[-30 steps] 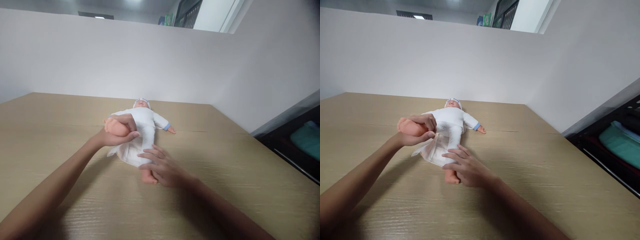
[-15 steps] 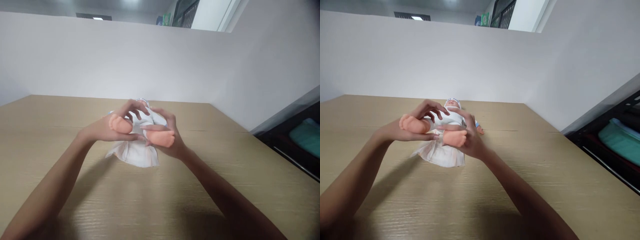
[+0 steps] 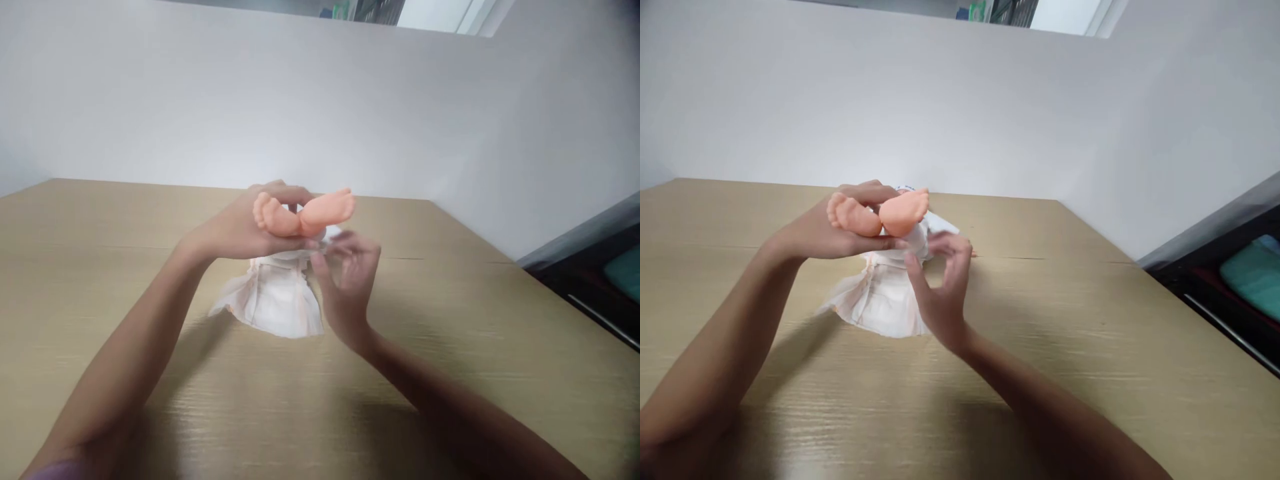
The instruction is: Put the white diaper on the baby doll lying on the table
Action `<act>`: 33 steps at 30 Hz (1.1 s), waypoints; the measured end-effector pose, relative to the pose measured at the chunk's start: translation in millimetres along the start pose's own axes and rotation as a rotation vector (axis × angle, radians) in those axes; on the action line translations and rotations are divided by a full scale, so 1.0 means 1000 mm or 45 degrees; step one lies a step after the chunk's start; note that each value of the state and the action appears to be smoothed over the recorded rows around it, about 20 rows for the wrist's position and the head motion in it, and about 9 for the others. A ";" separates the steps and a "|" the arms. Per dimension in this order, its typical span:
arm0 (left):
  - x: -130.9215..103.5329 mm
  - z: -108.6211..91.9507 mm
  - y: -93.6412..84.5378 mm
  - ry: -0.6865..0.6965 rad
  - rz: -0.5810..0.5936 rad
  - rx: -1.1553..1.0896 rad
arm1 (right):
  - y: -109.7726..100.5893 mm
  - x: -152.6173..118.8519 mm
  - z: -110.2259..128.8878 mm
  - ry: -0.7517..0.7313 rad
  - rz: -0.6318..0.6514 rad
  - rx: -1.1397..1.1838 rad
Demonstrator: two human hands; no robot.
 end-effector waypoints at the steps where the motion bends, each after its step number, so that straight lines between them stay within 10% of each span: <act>1: 0.002 0.000 -0.003 -0.005 -0.040 0.000 | 0.002 -0.014 -0.003 0.018 0.021 -0.077; 12: 0.021 -0.001 -0.028 0.080 -0.174 -0.059 | 0.073 -0.078 -0.031 -0.326 1.279 -0.581; 33: 0.002 0.003 -0.019 0.040 -0.131 -0.031 | 0.049 -0.091 -0.019 -0.380 1.421 -0.634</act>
Point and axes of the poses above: each hand's wrist, its own x-axis towards the middle knuckle, its own y-axis out of the palm, z = x × y, the point moved 7 cm from there along x, towards the middle knuckle, and after that the axes turned 13 degrees about -x, right-handed, at the moved point
